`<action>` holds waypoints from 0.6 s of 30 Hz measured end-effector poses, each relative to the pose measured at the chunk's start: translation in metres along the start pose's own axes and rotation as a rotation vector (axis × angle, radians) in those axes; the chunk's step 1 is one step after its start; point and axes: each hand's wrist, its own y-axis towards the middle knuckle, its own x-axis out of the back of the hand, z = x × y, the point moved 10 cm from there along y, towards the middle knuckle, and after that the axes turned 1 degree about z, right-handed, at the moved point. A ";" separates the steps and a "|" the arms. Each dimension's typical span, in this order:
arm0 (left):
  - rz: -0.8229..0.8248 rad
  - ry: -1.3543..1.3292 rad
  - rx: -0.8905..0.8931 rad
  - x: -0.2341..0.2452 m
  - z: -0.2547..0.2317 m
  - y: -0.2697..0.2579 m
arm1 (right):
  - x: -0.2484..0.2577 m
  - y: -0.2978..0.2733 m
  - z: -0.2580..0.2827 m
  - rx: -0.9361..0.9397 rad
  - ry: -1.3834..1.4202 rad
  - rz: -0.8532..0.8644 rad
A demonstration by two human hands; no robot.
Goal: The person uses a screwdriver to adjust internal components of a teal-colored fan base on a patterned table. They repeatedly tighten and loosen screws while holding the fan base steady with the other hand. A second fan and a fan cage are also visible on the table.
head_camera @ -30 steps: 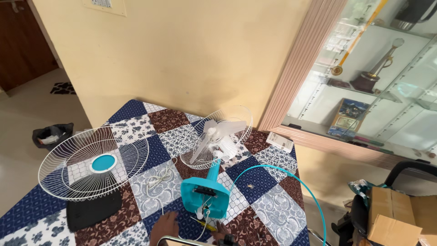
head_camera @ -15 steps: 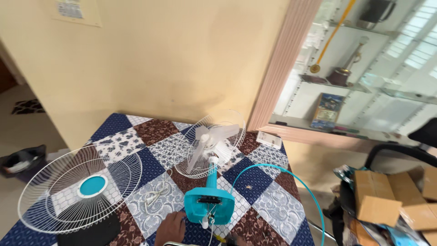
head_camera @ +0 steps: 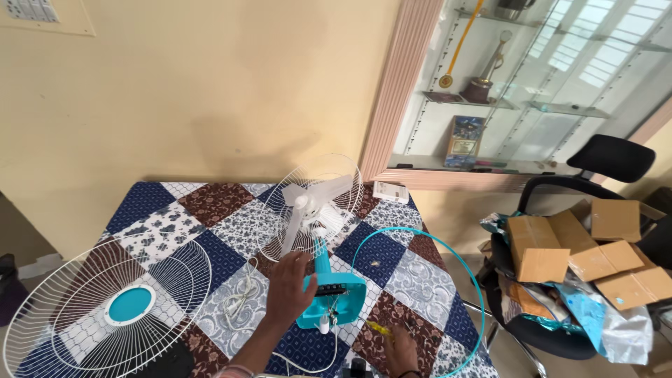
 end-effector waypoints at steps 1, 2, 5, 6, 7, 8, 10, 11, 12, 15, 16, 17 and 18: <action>0.054 -0.006 -0.034 -0.008 -0.005 0.007 | -0.006 0.001 -0.010 -0.139 0.099 0.080; 0.107 -0.012 -0.069 -0.017 -0.010 0.013 | -0.013 0.000 -0.020 -0.278 0.199 0.160; 0.325 0.076 -0.096 -0.055 -0.015 0.019 | -0.029 -0.003 -0.014 -0.386 0.448 0.224; 0.405 0.123 -0.093 -0.069 -0.014 0.018 | -0.031 -0.002 -0.008 -0.369 0.524 0.216; 0.415 0.110 -0.097 -0.076 -0.016 0.020 | -0.035 0.000 -0.004 -0.365 0.546 0.231; 0.424 0.096 -0.100 -0.083 -0.018 0.022 | -0.040 0.003 0.000 -0.360 0.569 0.246; 0.483 0.071 -0.065 -0.096 -0.017 0.015 | -0.051 0.002 0.005 -0.357 0.605 0.268; 0.527 0.059 -0.028 -0.103 -0.016 0.012 | -0.054 0.004 0.007 -0.354 0.618 0.272; 0.571 0.047 0.009 -0.109 -0.016 0.007 | -0.056 0.006 0.007 -0.351 0.631 0.276; 0.642 0.113 0.001 -0.116 -0.023 -0.004 | -0.050 0.017 0.009 -0.260 0.604 0.248; 0.721 0.153 0.012 -0.123 -0.022 -0.009 | -0.047 0.021 0.006 -0.257 0.559 0.239; 0.800 0.192 0.029 -0.128 -0.019 -0.014 | -0.044 0.024 0.003 -0.254 0.512 0.233; 0.880 0.230 0.047 -0.134 -0.017 -0.020 | -0.041 0.025 0.001 -0.250 0.464 0.228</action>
